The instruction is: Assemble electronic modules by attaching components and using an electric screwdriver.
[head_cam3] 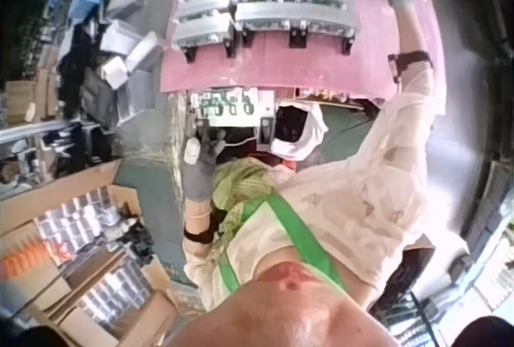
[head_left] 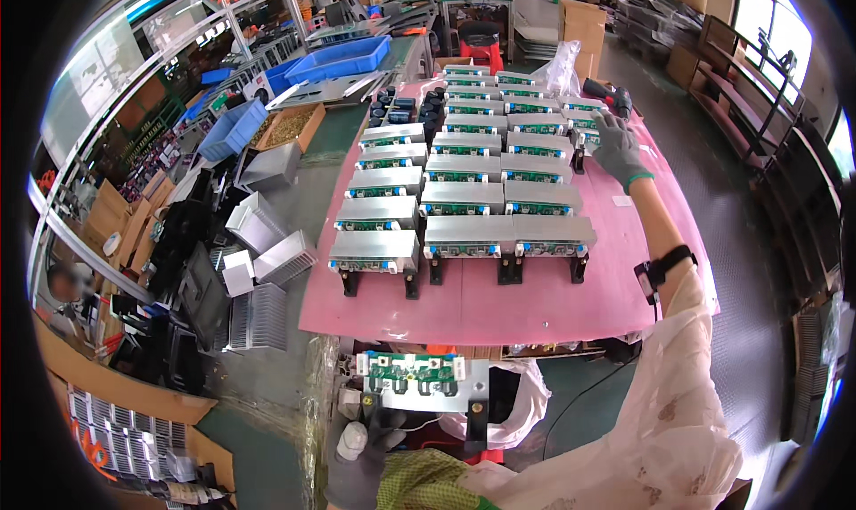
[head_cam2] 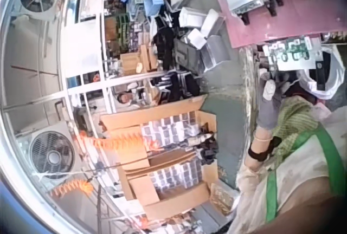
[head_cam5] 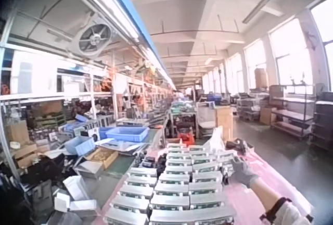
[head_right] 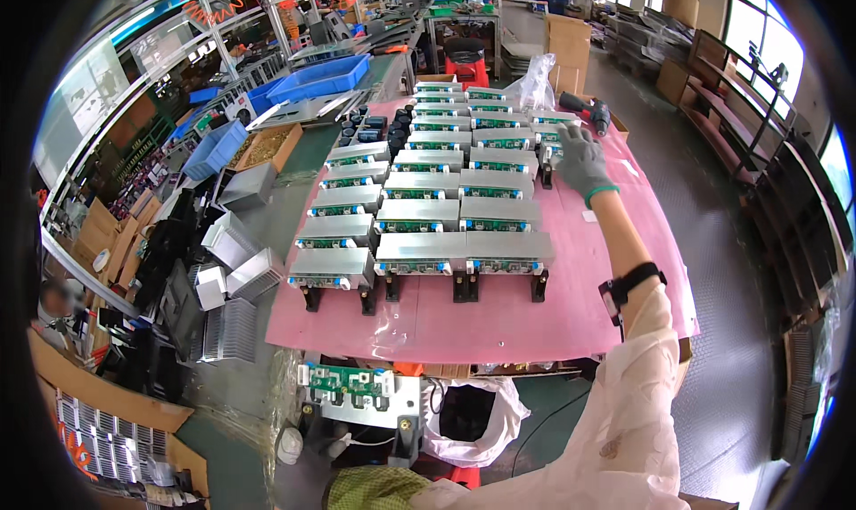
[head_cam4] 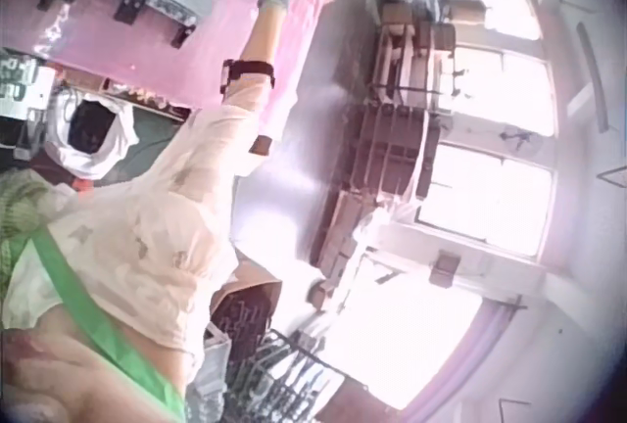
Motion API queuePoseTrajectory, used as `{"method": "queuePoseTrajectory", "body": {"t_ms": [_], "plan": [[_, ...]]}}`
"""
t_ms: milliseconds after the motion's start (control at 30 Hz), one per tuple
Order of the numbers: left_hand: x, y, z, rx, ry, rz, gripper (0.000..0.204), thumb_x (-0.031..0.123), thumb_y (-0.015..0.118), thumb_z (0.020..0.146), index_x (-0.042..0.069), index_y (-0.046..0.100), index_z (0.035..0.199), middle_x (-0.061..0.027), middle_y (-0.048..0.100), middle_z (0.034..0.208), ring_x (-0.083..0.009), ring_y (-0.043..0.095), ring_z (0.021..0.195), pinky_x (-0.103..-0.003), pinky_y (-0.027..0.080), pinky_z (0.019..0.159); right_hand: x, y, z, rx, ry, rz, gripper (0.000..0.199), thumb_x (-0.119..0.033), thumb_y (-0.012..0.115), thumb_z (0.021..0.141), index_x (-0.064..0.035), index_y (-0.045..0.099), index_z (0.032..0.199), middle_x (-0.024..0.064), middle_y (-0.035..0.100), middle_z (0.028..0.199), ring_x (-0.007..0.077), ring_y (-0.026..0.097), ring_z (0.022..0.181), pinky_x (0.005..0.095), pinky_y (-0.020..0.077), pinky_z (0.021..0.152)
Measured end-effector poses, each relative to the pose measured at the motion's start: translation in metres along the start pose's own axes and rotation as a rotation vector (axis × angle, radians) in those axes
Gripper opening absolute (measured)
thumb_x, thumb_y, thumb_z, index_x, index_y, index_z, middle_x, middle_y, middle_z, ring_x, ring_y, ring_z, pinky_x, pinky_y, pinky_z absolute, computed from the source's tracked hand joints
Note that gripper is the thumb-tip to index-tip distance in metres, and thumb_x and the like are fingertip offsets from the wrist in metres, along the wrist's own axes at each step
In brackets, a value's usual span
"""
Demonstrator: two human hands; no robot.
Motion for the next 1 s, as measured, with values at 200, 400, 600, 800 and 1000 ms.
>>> {"method": "queuePoseTrajectory", "body": {"t_ms": [200, 400, 600, 800, 1000], "plan": [[-0.005, -0.023, -0.009, -0.127, 0.108, -0.076, 0.055, 0.03, 0.055, 0.091, 0.009, 0.033, 0.137, -0.006, 0.05, 0.126, -0.0202, 0.053, 0.111, -0.036, 0.046, 0.09, 0.071, 0.087, -0.017, -0.105, 0.027, -0.022, 0.049, -0.01, 0.062, 0.069, -0.0101, 0.051, 0.117, 0.0089, 0.052, 0.119, 0.0299, 0.05, 0.107, 0.0416, 0.0462, 0.084], [-0.003, -0.026, -0.009, -0.085, 0.009, 0.023, 0.056, 0.037, 0.054, 0.091, 0.004, 0.04, 0.134, -0.0068, 0.052, 0.125, -0.0195, 0.053, 0.112, -0.033, 0.045, 0.088, 0.067, 0.095, -0.015, -0.068, 0.041, -0.053, 0.047, -0.008, 0.063, 0.069, -0.0132, 0.053, 0.114, 0.0079, 0.053, 0.111, 0.0286, 0.052, 0.1, 0.0391, 0.0478, 0.08], [0.002, -0.012, 0.004, 0.008, 0.119, -0.019, 0.073, 0.044, 0.075, 0.067, 0.004, 0.043, 0.119, -0.0089, 0.056, 0.112, -0.0222, 0.059, 0.1, -0.035, 0.051, 0.08, 0.011, 0.0, -0.011, 0.101, -0.05, -0.178, 0.056, -0.015, 0.069, 0.067, -0.0104, 0.051, 0.12, 0.0109, 0.054, 0.116, 0.0309, 0.052, 0.107, 0.0384, 0.0473, 0.082], [0.008, 0.031, 0.015, -0.01, 0.332, 0.05, 0.051, 0.016, 0.08, 0.068, 0.005, 0.042, 0.1, -0.0123, 0.053, 0.111, -0.0202, 0.058, 0.098, -0.038, 0.051, 0.085, -0.152, -0.145, -0.091, -0.287, -0.641, 1.004, 0.08, -0.04, 0.078, 0.066, -0.0031, 0.044, 0.128, 0.0159, 0.054, 0.117, 0.0323, 0.057, 0.101, 0.0368, 0.0469, 0.085], [0.017, 0.078, 0.003, -0.196, 0.694, 0.306, 0.066, 0.015, 0.088, 0.058, 0.006, 0.039, 0.102, -0.0167, 0.045, 0.119, -0.0244, 0.05, 0.11, -0.036, 0.042, 0.095, -0.205, -0.172, -0.134, -0.533, -0.726, 1.001, 0.091, -0.04, 0.078, 0.062, -0.0047, 0.036, 0.134, 0.0107, 0.056, 0.099, 0.03, 0.06, 0.078, 0.0407, 0.0485, 0.063]]}}
Point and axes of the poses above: each hand's wrist, its own z-axis towards the middle knuckle, its own y-axis out of the palm, x = y × z, the point moved 3 cm from there along z, towards the middle knuckle
